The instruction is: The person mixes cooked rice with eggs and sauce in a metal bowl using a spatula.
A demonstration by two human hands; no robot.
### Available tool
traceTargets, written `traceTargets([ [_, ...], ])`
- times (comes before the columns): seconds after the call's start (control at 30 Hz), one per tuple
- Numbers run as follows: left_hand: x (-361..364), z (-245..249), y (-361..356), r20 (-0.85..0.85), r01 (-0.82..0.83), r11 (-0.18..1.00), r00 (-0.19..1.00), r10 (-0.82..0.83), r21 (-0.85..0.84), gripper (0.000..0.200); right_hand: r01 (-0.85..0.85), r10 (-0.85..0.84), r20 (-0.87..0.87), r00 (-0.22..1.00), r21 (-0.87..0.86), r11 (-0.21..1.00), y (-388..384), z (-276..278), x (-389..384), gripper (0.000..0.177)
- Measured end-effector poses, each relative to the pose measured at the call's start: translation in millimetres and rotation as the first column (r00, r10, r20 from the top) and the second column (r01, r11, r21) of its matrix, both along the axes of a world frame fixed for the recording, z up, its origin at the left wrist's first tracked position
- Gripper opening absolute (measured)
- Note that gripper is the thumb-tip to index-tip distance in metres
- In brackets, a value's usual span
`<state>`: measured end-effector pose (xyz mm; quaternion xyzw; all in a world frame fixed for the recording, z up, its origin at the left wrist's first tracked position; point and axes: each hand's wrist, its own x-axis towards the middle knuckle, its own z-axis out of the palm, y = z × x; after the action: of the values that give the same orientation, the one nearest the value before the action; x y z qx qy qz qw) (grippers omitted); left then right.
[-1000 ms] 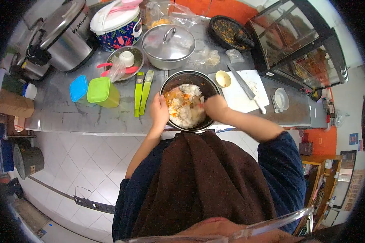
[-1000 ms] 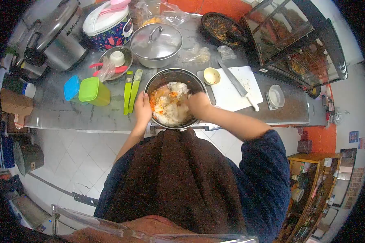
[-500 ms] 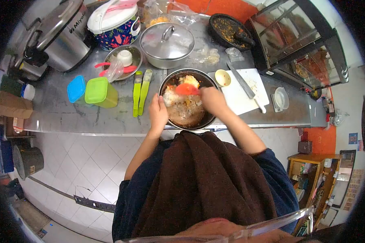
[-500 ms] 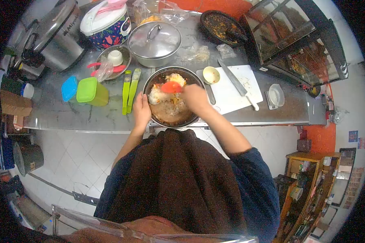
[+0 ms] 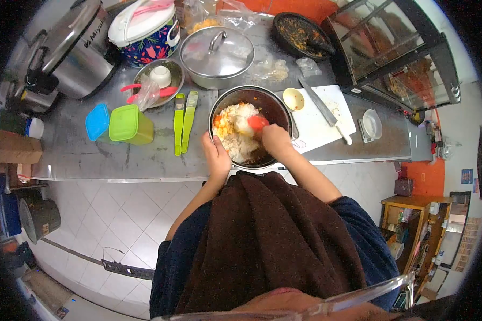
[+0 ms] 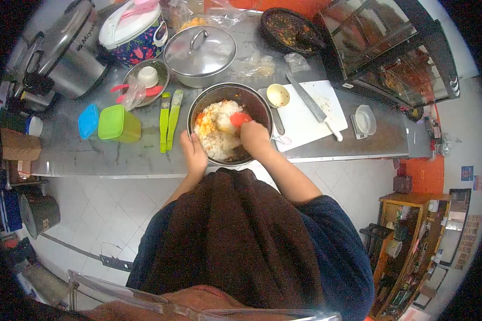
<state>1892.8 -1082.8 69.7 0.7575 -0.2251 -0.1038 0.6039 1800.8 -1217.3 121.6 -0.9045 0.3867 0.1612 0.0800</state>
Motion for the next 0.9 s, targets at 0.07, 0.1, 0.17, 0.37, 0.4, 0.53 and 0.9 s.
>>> traceTargets([
  [0.07,-2,4,0,-0.013,-0.007,1.000,1.000,0.007,-0.012,0.025,-0.127,0.130,-0.036,0.991,0.062,0.990,3,-20,3,0.017],
  [0.1,-1,6,-1,-0.023,-0.017,0.999,1.000,0.016,-0.031,0.024,-0.122,0.124,-0.033,0.992,0.064,0.990,4,-10,4,0.017],
  [0.17,0,2,-1,-0.002,-0.023,0.999,1.000,0.022,-0.036,0.024,-0.106,0.102,0.064,0.993,0.060,0.993,2,31,9,0.016],
  [0.37,37,-4,-3,-0.011,0.057,0.998,0.998,-0.057,0.021,0.032,-0.335,0.330,0.065,0.942,0.105,0.936,30,25,8,0.017],
  [0.4,37,1,-5,-0.017,0.057,0.998,0.998,-0.057,0.023,0.032,-0.362,0.355,0.075,0.932,0.138,0.922,29,28,9,0.017],
  [0.53,36,8,-7,-0.045,0.116,0.993,0.992,-0.115,0.031,0.035,-0.465,0.462,0.050,0.886,0.107,0.879,13,12,10,0.016],
  [0.9,37,4,-7,-0.017,0.068,0.996,0.998,-0.067,0.062,0.033,-0.465,0.486,-0.060,0.872,0.207,0.861,49,18,38,0.022],
])
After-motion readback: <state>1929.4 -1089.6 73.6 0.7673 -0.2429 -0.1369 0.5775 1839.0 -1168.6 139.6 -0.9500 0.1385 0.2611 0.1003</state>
